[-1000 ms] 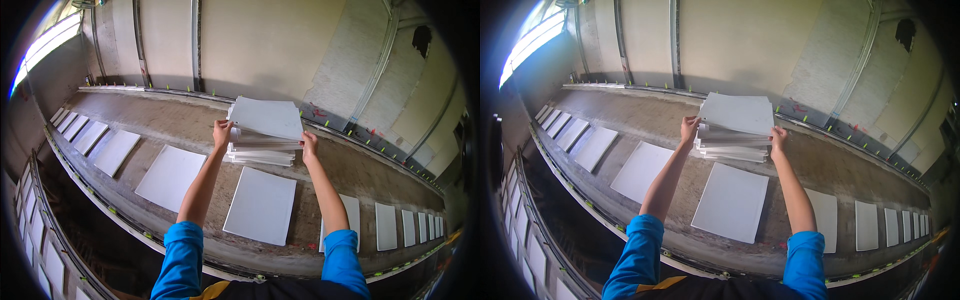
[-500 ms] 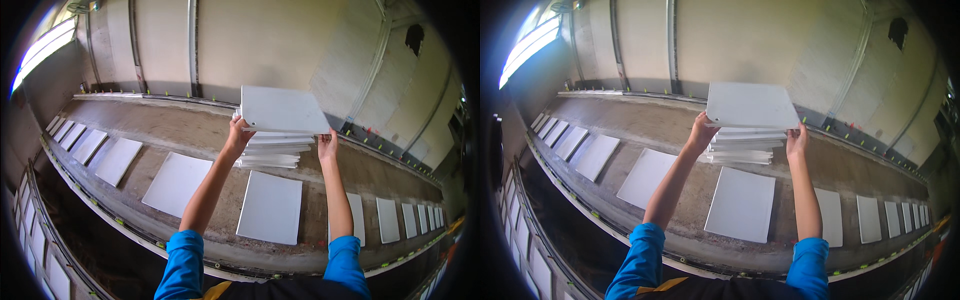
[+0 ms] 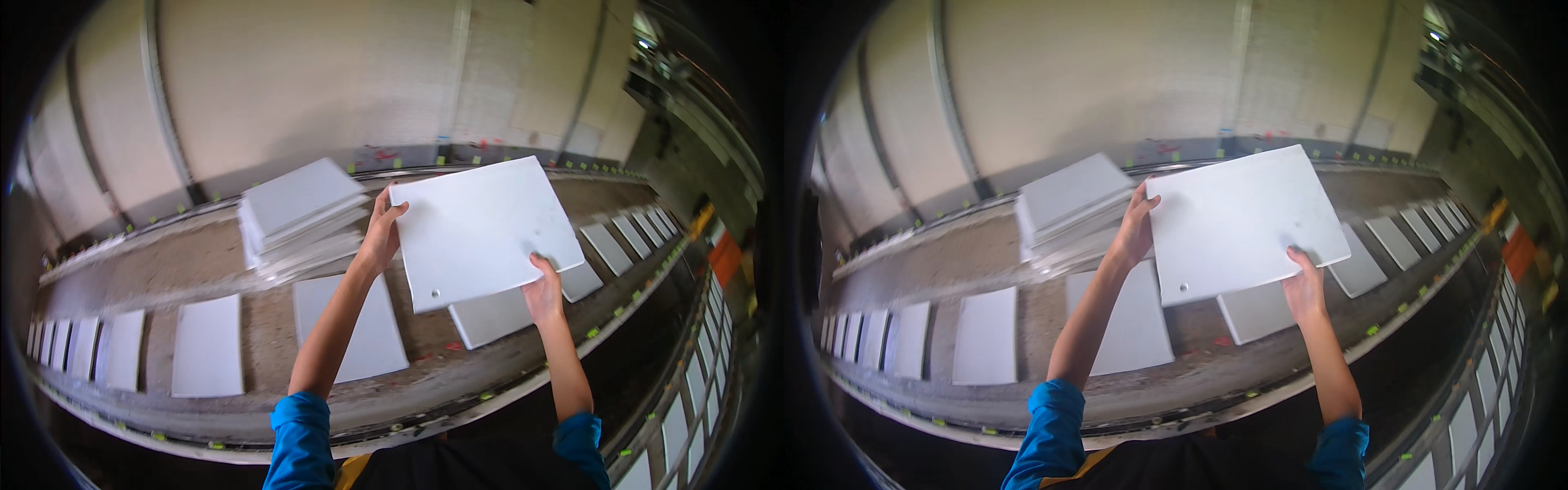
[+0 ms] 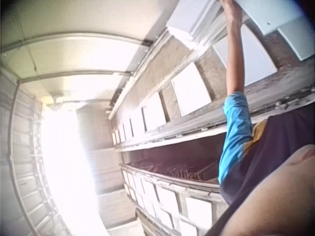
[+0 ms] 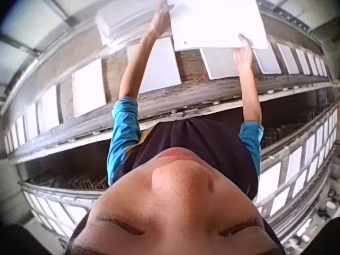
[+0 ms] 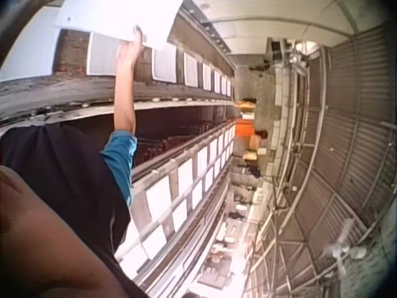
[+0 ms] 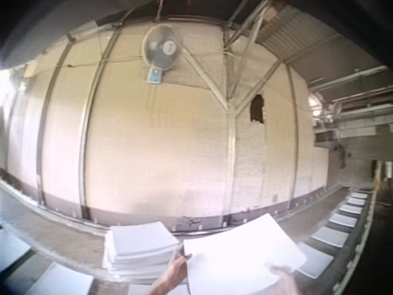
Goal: The person repeatedly picks up white square tiles from a stack and places them into a wooden frame on a conveyor belt. They press down on the tiles to secure them within the frame before moving to the next tile. The process is repeated multiple times in a continuous loop.
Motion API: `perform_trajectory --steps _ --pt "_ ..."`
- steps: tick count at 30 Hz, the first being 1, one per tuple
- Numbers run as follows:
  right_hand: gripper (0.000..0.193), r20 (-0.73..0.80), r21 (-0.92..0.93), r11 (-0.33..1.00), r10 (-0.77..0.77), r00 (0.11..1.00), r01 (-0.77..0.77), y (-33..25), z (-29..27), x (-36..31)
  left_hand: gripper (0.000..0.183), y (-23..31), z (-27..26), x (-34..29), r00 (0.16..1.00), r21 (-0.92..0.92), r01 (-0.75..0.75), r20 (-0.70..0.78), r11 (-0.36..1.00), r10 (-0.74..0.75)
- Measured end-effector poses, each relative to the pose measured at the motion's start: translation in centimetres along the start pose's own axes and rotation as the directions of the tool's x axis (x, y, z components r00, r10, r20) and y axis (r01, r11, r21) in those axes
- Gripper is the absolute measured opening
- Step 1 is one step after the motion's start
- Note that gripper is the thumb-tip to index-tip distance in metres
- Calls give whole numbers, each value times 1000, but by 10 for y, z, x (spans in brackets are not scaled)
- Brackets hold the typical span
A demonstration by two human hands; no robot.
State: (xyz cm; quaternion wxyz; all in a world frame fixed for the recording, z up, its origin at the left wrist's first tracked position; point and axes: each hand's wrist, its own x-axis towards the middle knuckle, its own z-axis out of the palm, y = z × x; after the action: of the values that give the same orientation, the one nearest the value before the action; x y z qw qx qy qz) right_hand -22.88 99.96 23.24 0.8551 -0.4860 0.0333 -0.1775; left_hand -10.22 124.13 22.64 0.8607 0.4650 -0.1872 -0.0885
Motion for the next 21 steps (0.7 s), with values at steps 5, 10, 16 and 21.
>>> perform_trajectory --steps 5,10,16,21 --pt "47 -183 27 976 -210 960 218 -64 -118 -29 57 -96 138 35 996 -2 84 24 996 -84" --pt "40 -442 5 880 -424 791 475 -110 -243 -56 36 -209 282 58 952 -102 289 132 952 -275" --pt "46 -657 -283 831 -532 534 479 -134 -320 -102 31 -314 419 32 885 -149 452 197 880 -421" --pt "52 -689 -371 805 -573 444 463 -154 -370 -115 28 -399 473 31 775 -127 607 316 785 -548"
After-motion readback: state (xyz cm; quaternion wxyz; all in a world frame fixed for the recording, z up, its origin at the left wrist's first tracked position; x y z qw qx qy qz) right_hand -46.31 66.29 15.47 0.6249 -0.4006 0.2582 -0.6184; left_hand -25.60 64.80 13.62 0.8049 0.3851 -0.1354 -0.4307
